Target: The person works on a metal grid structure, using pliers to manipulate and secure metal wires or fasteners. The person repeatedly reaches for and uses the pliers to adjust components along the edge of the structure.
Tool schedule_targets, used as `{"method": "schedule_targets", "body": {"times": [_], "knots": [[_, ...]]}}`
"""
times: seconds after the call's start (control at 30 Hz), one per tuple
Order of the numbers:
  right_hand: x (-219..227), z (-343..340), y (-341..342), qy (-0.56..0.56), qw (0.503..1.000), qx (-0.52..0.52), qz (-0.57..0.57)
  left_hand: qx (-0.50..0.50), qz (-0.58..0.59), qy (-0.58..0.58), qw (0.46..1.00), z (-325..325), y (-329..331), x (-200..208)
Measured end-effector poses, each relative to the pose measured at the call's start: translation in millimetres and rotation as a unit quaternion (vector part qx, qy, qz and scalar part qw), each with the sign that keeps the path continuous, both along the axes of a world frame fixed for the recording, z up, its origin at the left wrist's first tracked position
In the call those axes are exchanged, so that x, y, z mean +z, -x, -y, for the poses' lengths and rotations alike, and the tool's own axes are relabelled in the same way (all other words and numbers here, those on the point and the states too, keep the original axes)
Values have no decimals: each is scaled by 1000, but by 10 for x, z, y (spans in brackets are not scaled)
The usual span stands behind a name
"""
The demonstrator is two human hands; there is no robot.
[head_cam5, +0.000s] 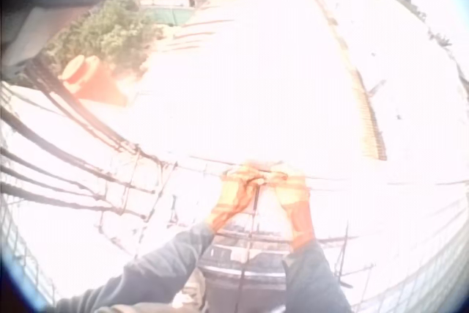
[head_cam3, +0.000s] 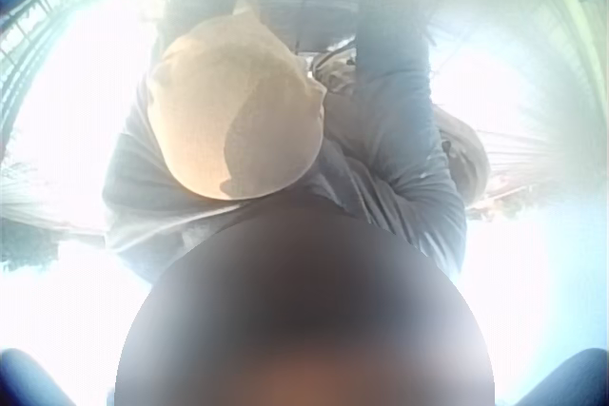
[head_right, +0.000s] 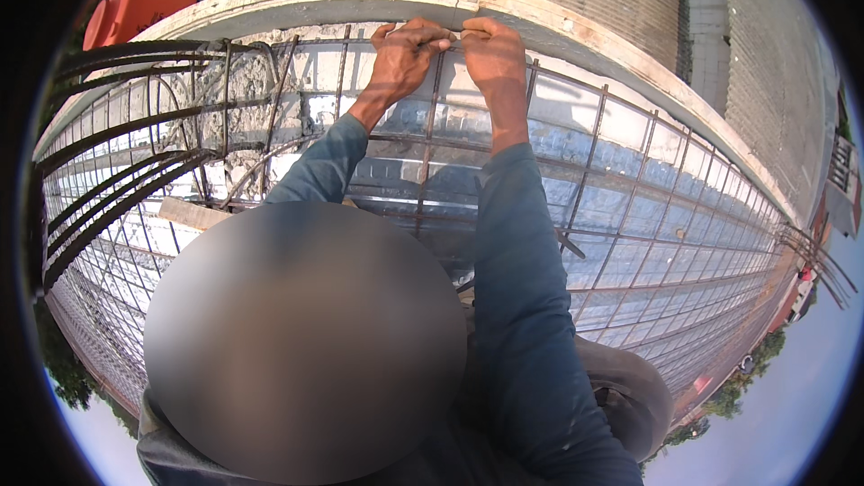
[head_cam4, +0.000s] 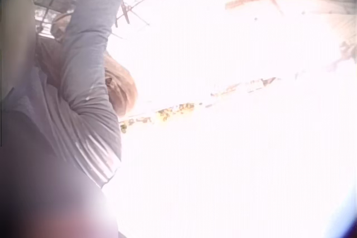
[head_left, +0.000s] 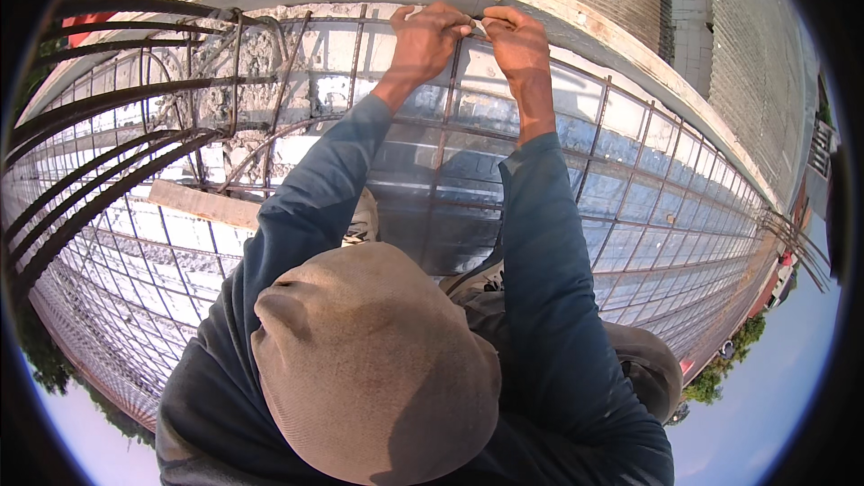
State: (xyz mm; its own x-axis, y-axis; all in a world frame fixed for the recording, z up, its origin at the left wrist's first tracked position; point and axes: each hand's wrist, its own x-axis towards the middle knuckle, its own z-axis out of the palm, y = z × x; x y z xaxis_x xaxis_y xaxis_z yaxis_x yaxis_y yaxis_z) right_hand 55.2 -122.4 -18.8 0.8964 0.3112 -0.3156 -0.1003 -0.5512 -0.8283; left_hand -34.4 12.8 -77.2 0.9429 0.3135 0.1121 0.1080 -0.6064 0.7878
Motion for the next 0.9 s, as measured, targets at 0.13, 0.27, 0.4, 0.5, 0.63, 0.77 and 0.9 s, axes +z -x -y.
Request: {"method": "schedule_targets", "body": {"times": [0.13,0.27,0.4,0.5,0.63,0.77,0.9], "knots": [[-174,89,-100,-12,1000,15,-11,18,-2,47,999,17,-47,59],[-52,9,-42,-35,999,6,-29,95,13,105,990,43,-70,14],[-42,36,-48,-39,999,16,-9,114,25,16,993,107,-41,43],[-65,63,-71,-27,999,30,8,101,25,-12,995,147,-31,15],[-53,12,-31,11,996,77,49,81,-10,-34,996,163,-46,-45],[-169,103,-36,65,975,109,183,34,-61,16,997,98,-115,10],[-108,113,97,102,960,111,235,3,-73,22,997,36,-58,82]]}}
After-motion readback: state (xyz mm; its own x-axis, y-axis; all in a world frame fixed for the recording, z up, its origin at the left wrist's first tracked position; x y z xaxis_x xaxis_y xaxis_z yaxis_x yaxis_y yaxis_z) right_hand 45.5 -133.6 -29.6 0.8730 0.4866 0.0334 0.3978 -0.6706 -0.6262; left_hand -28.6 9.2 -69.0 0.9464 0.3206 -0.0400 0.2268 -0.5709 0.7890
